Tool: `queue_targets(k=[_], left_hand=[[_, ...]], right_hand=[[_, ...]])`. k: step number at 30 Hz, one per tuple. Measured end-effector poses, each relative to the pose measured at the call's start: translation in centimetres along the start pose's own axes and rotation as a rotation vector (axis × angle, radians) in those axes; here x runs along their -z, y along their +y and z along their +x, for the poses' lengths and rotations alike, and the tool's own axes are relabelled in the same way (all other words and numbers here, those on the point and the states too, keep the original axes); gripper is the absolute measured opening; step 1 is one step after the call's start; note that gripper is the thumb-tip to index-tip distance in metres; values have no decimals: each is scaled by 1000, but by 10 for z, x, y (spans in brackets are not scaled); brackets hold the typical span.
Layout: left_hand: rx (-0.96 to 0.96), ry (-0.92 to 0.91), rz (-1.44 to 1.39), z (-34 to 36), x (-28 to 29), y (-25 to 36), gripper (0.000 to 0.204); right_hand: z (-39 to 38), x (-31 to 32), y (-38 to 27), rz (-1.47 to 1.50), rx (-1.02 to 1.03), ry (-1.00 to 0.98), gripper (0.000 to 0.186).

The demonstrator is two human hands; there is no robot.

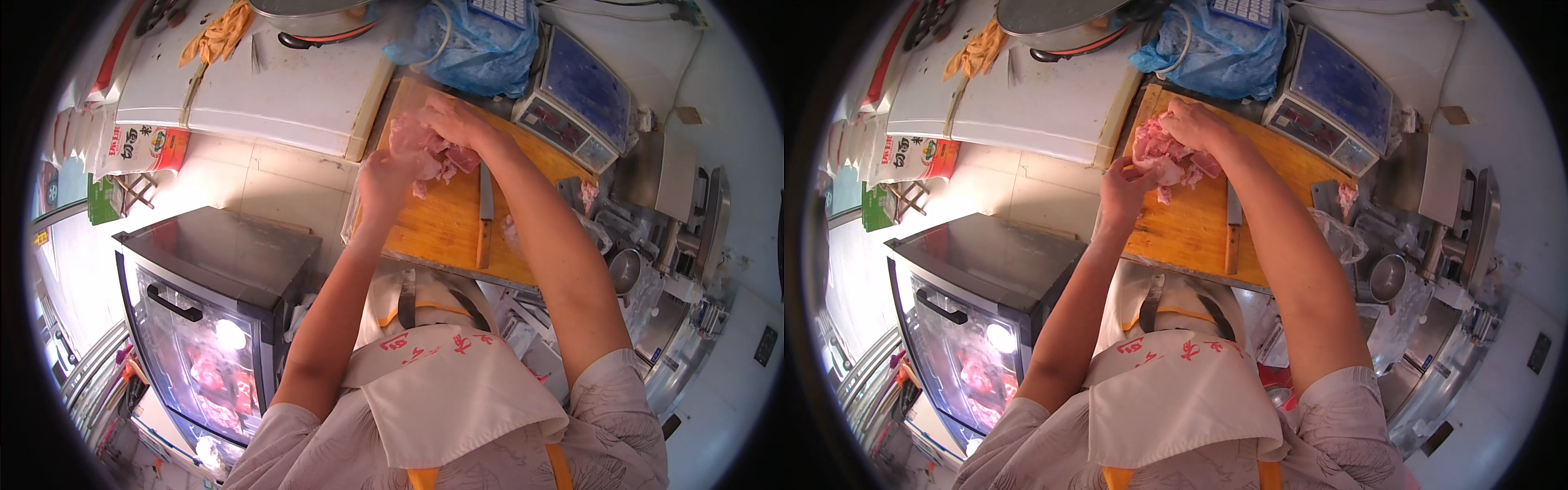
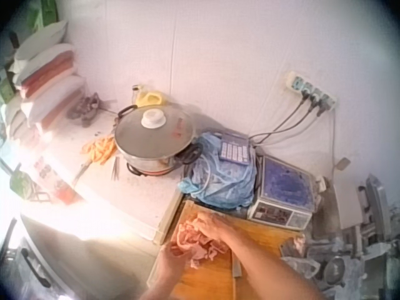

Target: The person cuts raw meat into smaller pieces on a wooden cutting board using a knife and places the pieces into a plastic bag. They then wipe the cutting board with a cloth and place the bag into a display case.

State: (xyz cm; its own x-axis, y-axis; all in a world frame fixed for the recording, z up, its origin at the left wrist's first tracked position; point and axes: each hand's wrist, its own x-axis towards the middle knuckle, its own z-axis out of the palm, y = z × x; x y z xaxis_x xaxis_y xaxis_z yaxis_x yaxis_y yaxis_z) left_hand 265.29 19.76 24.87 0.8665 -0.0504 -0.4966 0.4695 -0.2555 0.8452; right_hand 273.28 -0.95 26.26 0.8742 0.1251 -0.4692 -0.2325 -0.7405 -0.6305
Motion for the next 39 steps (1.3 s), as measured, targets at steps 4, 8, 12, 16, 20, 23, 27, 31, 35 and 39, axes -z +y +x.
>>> queue_targets(k=[4, 8, 12, 16, 20, 23, 27, 31, 35, 39], left_hand=[[-13, -20, -71, 8, -3, -11, 50], [41, -24, -43, -1, -1, 7, 47], [44, -256, -107, -16, 12, 45, 44], [30, -343, -341, -16, 12, 32, 40], [85, -378, -616, -16, 17, 9, 38], [39, -422, -666, -13, 7, -3, 41], [23, -382, -729, -38, 14, 31, 42], [-52, -380, -595, -61, 13, 59, 34], [3, -466, -554, -78, 14, 61, 27], [32, -487, -389, -80, 6, 32, 26]], right_hand=[[4, -7, 11, 125, 54, -71, 54], [3, -11, 4, -16, 94, -147, 75], [-15, -3, -32, -129, 10, -218, 93], [-5, -9, -20, -139, 67, -260, 88], [-9, -5, -42, -245, 103, -316, 77], [5, -12, -22, -354, 203, -212, 68], [-26, 22, -50, -114, 201, -95, 60], [-78, 59, -47, 261, 163, -1, 54], [-137, 74, -38, 400, 144, 45, 48], [-191, 82, -31, 428, 117, 104, 52]])
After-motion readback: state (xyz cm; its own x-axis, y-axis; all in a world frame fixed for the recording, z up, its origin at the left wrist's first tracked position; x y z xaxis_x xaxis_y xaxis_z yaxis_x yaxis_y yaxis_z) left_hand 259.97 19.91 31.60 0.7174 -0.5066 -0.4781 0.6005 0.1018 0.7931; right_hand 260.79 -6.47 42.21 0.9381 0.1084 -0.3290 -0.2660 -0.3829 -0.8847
